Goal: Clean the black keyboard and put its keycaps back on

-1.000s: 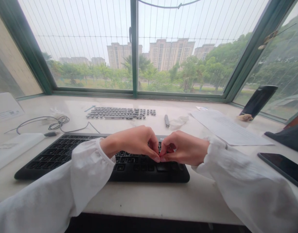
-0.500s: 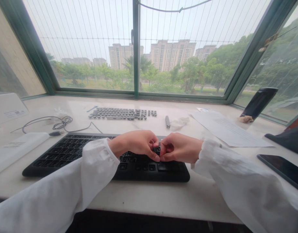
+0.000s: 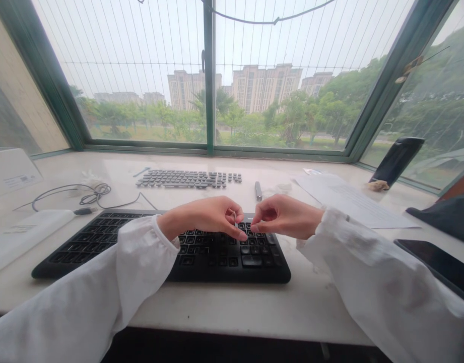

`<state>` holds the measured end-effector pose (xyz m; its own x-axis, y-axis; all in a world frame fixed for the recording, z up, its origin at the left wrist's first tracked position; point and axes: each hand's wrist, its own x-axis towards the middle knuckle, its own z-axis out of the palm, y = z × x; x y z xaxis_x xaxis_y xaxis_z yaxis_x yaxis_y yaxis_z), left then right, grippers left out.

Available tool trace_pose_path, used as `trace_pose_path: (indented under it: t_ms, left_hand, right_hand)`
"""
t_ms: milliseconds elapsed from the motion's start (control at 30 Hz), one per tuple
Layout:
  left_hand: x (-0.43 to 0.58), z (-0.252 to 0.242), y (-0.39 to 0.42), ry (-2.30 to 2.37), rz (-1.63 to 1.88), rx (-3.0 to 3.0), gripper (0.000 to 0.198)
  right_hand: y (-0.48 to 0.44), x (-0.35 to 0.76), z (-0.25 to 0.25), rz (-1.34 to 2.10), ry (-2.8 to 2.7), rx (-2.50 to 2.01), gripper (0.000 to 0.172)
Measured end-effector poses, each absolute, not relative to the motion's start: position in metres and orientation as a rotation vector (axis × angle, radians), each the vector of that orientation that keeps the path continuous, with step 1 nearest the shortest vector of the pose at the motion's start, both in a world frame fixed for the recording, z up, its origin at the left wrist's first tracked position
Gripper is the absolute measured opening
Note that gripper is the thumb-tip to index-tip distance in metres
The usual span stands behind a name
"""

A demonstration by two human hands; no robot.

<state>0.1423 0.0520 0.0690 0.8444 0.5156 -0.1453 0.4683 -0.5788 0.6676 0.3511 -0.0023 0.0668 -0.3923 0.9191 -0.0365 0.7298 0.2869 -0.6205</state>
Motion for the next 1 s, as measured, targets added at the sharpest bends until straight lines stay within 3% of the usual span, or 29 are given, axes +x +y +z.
trace_pose_path:
  t_ms: [367,800,1000]
  left_hand:
    - [0.144,0.067,0.037,0.419,0.106,2.555,0.011]
    - [0.142,0.076,0.039,0.324,0.218,2.561,0.012]
    - [0.144,0.069,0.041,0.319,0.111,2.577,0.009]
  right_hand:
    - [0.004,0.355,0.066,0.676,-2.372,-1.468,0.024]
    - [-0.001,0.354,0.066,0.767,-2.615,-1.318,0.026]
    - [-0.006,0.363,0.078,0.761,-2.645,-1.291,0.030]
